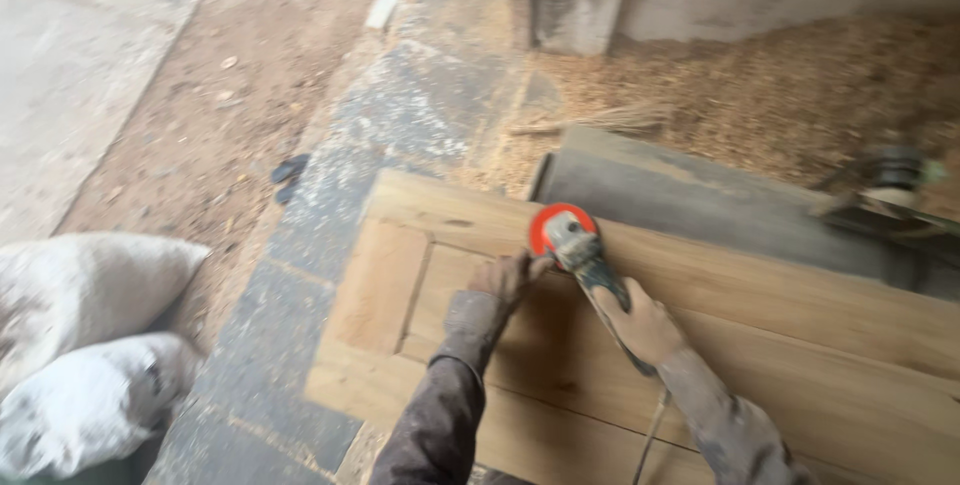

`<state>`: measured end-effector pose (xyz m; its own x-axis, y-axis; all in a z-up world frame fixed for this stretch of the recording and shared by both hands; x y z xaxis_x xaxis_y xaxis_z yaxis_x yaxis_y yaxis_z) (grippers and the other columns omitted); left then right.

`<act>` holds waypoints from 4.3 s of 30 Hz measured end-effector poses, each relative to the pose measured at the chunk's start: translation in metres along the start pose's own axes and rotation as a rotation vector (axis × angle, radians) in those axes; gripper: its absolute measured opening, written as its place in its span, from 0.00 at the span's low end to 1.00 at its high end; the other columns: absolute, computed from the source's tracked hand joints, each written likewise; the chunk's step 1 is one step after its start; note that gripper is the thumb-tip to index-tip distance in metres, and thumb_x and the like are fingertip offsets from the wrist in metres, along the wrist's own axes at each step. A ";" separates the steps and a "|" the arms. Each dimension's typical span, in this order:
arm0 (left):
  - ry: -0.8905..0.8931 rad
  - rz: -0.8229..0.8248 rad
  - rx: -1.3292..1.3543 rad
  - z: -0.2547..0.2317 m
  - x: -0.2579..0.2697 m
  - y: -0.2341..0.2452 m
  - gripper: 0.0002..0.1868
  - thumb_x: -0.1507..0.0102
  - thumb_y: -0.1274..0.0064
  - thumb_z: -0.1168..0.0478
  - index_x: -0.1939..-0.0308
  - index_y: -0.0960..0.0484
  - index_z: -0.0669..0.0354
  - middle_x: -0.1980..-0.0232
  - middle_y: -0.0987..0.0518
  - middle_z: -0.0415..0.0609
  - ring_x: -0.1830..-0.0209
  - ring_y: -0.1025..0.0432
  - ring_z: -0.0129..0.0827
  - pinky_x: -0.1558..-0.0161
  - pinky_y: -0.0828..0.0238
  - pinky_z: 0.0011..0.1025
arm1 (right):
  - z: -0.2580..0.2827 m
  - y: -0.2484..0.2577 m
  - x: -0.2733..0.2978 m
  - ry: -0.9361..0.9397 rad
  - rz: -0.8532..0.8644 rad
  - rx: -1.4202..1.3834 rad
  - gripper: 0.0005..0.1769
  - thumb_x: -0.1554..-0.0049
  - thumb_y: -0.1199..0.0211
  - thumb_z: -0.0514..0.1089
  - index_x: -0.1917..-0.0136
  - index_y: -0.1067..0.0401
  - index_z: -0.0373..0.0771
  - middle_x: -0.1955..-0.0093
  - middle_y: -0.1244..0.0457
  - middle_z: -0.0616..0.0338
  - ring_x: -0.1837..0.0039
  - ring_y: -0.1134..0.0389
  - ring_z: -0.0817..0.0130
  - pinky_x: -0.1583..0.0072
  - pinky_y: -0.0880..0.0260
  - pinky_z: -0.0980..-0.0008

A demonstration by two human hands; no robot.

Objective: The person uses an electric sander to smooth the surface of a large wooden board. They move the sander across the board in various directions, covering the entire surface area.

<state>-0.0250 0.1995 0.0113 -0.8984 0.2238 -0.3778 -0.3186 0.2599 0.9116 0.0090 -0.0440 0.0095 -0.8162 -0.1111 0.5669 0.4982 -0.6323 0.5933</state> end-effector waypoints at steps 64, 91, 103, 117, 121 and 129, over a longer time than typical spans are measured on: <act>0.430 0.550 -0.103 0.158 0.066 0.105 0.23 0.31 0.61 0.61 0.31 0.31 0.38 0.62 0.24 0.50 0.68 0.23 0.45 0.68 0.22 0.42 | 0.159 -0.143 -0.032 0.195 0.181 0.187 0.39 0.45 0.50 0.78 0.38 0.31 0.48 0.47 0.29 0.42 0.41 0.27 0.43 0.40 0.29 0.48; 0.289 0.590 0.046 0.119 0.025 0.045 0.20 0.26 0.58 0.53 0.29 0.34 0.40 0.53 0.22 0.49 0.61 0.25 0.43 0.64 0.23 0.41 | 0.092 -0.086 -0.020 0.002 0.048 0.071 0.39 0.46 0.48 0.77 0.37 0.32 0.47 0.53 0.27 0.40 0.46 0.26 0.45 0.43 0.28 0.48; 0.629 0.608 -0.128 0.288 0.044 0.035 0.19 0.24 0.59 0.37 0.41 0.23 0.38 0.61 0.19 0.44 0.66 0.22 0.36 0.65 0.23 0.35 | 0.222 -0.179 -0.096 0.251 0.095 0.074 0.41 0.48 0.46 0.79 0.40 0.29 0.45 0.49 0.29 0.41 0.42 0.27 0.43 0.41 0.30 0.48; 0.392 0.646 -0.048 0.168 0.016 -0.022 0.22 0.23 0.62 0.36 0.35 0.26 0.40 0.59 0.20 0.44 0.62 0.22 0.39 0.64 0.28 0.38 | 0.118 -0.089 -0.042 -0.004 0.067 0.045 0.38 0.47 0.49 0.76 0.42 0.31 0.43 0.58 0.27 0.42 0.53 0.22 0.50 0.46 0.26 0.51; -0.121 0.165 -0.249 0.109 0.009 0.016 0.31 0.35 0.56 0.64 0.28 0.31 0.35 0.59 0.25 0.43 0.70 0.28 0.33 0.72 0.29 0.34 | 0.088 -0.064 -0.022 -0.052 0.012 -0.013 0.37 0.46 0.48 0.75 0.44 0.29 0.41 0.60 0.27 0.45 0.57 0.22 0.53 0.49 0.25 0.53; 0.337 0.401 0.098 0.135 0.002 0.032 0.20 0.29 0.57 0.43 0.39 0.27 0.47 0.60 0.21 0.49 0.62 0.25 0.44 0.63 0.25 0.43 | 0.091 -0.080 -0.046 0.027 -0.053 0.078 0.44 0.45 0.47 0.77 0.32 0.33 0.41 0.45 0.30 0.38 0.38 0.29 0.44 0.37 0.32 0.49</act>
<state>0.0039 0.3346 0.0180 -0.9963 0.0138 0.0846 0.0847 0.3056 0.9484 0.0331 0.0812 -0.0122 -0.8489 -0.1008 0.5188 0.4750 -0.5760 0.6653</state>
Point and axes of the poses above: each hand's wrist, its own x-axis away from the middle knuckle, its own y-axis out of the back of the hand, z = x × y, the point moved 5 cm from there along -x, towards the middle knuckle
